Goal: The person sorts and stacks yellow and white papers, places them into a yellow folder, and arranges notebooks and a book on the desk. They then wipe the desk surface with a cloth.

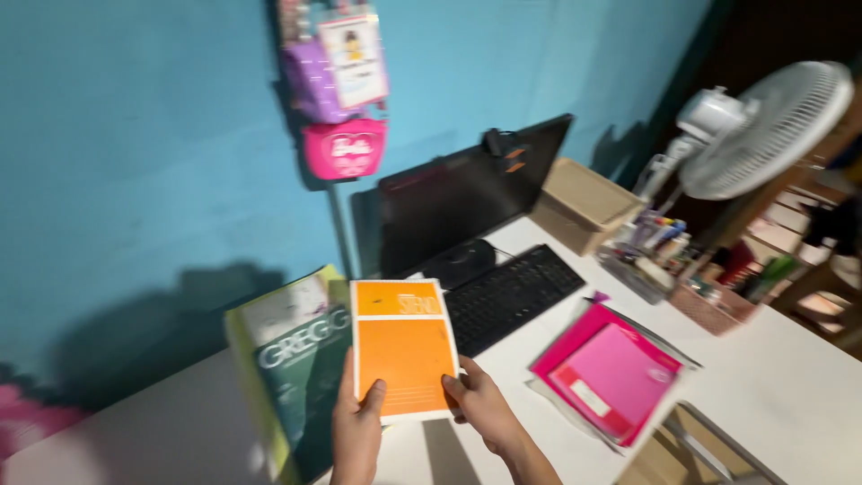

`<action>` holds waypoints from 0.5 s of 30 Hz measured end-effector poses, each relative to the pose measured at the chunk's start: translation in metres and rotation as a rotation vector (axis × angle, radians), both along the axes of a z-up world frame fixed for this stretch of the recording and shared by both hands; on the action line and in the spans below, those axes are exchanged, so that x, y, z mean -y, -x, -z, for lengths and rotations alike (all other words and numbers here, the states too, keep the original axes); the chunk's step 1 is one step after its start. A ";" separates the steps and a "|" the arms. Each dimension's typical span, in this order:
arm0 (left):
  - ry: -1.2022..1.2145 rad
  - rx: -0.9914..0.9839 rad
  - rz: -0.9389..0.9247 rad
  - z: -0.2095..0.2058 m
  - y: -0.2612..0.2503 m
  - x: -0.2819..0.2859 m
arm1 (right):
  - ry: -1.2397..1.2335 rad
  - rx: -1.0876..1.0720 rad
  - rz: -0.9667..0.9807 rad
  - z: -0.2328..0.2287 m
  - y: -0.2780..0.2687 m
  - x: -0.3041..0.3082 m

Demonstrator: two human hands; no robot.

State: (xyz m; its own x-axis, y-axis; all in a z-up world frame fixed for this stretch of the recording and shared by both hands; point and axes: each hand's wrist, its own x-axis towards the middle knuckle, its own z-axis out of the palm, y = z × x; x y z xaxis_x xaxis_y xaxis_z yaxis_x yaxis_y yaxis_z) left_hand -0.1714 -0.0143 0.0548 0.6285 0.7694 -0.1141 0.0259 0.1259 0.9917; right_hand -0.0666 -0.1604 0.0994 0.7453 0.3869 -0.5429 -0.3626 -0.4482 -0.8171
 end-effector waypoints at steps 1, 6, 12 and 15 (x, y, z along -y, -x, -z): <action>0.023 0.008 -0.035 0.001 0.009 -0.011 | 0.014 0.045 -0.056 -0.003 0.006 -0.013; -0.009 0.068 -0.178 0.032 0.040 -0.061 | 0.004 0.295 -0.223 0.031 0.013 -0.073; -0.526 -0.824 -0.051 0.082 0.062 -0.092 | 0.177 0.786 -0.307 0.120 0.005 -0.111; -0.458 -0.869 0.000 0.085 0.059 -0.098 | 0.241 0.803 -0.303 0.126 0.008 -0.115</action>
